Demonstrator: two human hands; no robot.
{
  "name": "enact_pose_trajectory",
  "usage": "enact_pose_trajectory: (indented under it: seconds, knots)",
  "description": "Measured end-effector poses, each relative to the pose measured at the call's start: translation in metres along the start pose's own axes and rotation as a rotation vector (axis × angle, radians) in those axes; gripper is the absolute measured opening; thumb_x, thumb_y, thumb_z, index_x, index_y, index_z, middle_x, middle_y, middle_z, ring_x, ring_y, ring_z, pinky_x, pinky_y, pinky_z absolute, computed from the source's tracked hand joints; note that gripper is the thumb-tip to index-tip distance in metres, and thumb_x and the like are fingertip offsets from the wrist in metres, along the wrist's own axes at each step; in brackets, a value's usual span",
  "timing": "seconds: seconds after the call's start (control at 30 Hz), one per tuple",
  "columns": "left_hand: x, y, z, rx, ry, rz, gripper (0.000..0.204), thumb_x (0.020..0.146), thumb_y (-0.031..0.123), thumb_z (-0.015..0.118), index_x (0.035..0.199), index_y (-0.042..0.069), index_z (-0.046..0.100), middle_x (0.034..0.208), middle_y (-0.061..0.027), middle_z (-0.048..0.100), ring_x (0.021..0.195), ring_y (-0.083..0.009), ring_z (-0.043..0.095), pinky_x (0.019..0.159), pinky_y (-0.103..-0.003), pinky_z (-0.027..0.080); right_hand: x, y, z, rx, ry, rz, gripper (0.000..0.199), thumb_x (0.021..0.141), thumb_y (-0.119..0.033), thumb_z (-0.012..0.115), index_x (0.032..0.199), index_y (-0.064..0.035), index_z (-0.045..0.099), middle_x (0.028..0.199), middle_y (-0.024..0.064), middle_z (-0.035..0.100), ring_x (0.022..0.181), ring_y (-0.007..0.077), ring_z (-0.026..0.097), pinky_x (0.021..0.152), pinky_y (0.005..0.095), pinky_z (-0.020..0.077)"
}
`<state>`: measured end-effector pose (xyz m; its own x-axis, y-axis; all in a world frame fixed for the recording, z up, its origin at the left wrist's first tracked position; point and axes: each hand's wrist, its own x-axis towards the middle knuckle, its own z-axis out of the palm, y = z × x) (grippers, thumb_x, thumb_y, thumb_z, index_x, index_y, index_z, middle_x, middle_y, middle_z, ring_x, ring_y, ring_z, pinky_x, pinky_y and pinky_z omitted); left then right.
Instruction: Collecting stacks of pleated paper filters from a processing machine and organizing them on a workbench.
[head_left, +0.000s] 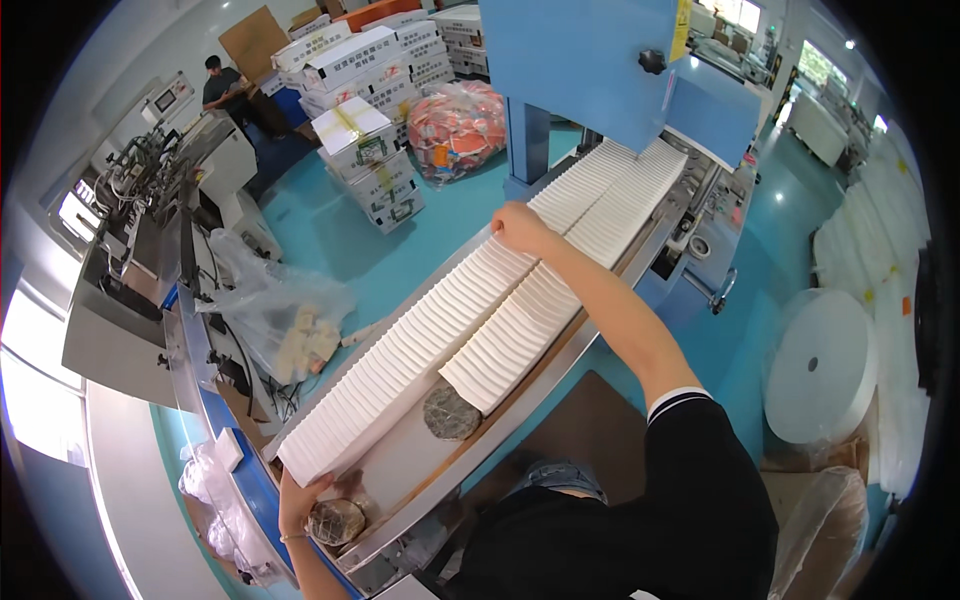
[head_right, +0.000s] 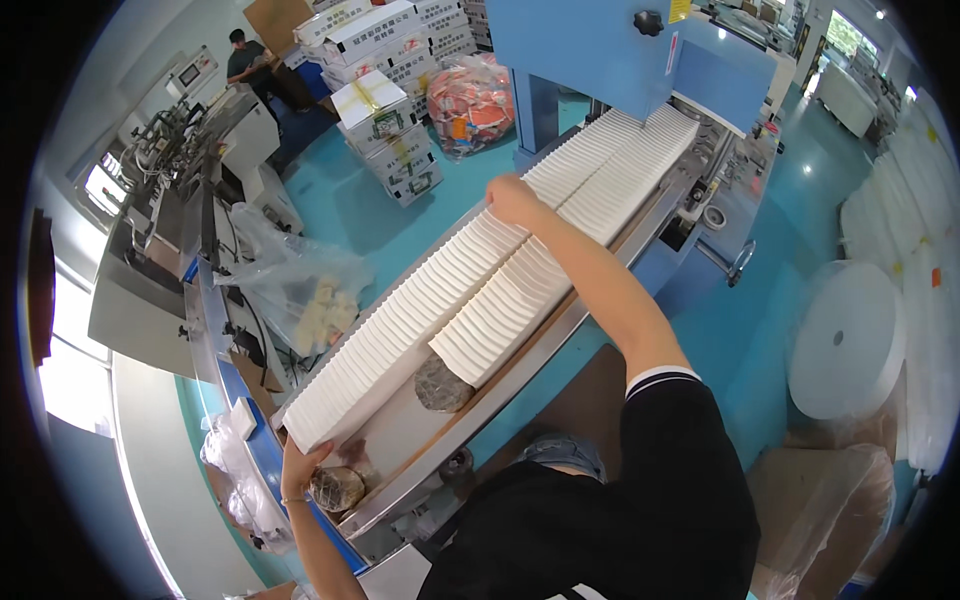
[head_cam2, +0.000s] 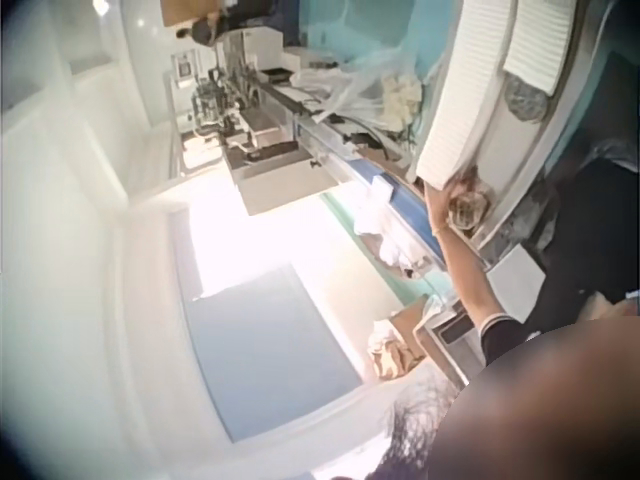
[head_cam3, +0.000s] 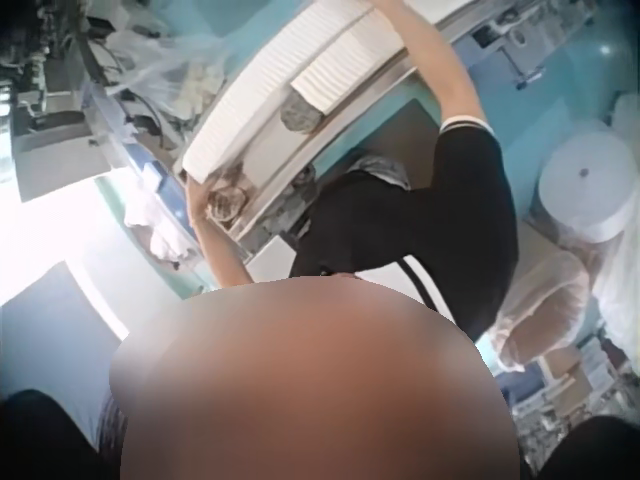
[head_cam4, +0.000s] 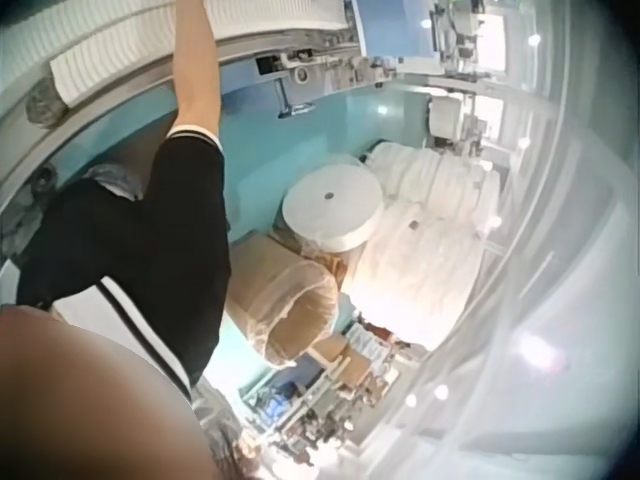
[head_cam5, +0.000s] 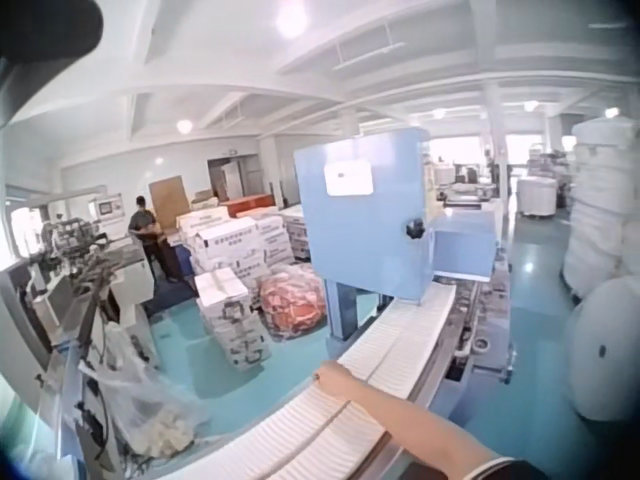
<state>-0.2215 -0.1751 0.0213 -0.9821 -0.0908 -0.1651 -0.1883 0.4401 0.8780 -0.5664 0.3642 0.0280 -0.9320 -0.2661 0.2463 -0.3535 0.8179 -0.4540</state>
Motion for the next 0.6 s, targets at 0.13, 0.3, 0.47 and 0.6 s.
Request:
enact_pose_trajectory:
  seconds: [0.13,0.3,0.47,0.6]
  knots:
    - [-0.007,0.037,0.007,-0.2,-0.084,-0.288,0.07,0.082,0.031,0.076,0.139,0.011,0.041,0.127,-0.0047,0.055,0.108,-0.0185,0.056,0.081,-0.034,0.053,-0.003,-0.028,-0.002,-0.33,-0.142,0.102,0.015,0.077,-0.007,0.061,0.088,-0.0061,0.071,0.105,0.0177,0.065,0.091,0.0352,0.064,0.073,0.0463,0.0494]
    - [0.001,0.017,-0.008,-0.568,0.095,-0.504,0.067,0.09,0.057,0.059,0.14,0.015,0.04,0.134,-0.0068,0.051,0.116,-0.0279,0.054,0.084,-0.05,0.053,-0.02,-0.107,0.032,-0.999,-0.091,-0.084,0.025,0.08,-0.012,0.063,0.105,-0.0103,0.063,0.109,0.0113,0.062,0.082,0.0299,0.064,0.054,0.0392,0.0466]
    - [-0.012,-0.016,-0.039,-0.674,0.228,-0.531,0.071,0.086,0.062,0.06,0.136,0.016,0.041,0.129,-0.0109,0.054,0.113,-0.0378,0.056,0.079,-0.058,0.053,-0.041,-0.12,0.026,-0.432,-0.115,-0.082,0.029,0.078,-0.013,0.062,0.107,-0.006,0.059,0.093,0.0165,0.066,0.078,0.0324,0.067,0.057,0.0426,0.05]
    - [-0.01,0.014,-0.023,-0.483,0.347,-0.563,0.067,0.086,0.042,0.07,0.137,0.014,0.035,0.13,-0.0139,0.051,0.111,-0.0398,0.057,0.078,-0.06,0.052,-0.05,-0.101,0.022,-0.164,-0.218,-0.185,0.014,0.076,-0.014,0.062,0.076,0.0002,0.064,0.071,0.0249,0.065,0.071,0.0361,0.067,0.062,0.0477,0.0527]
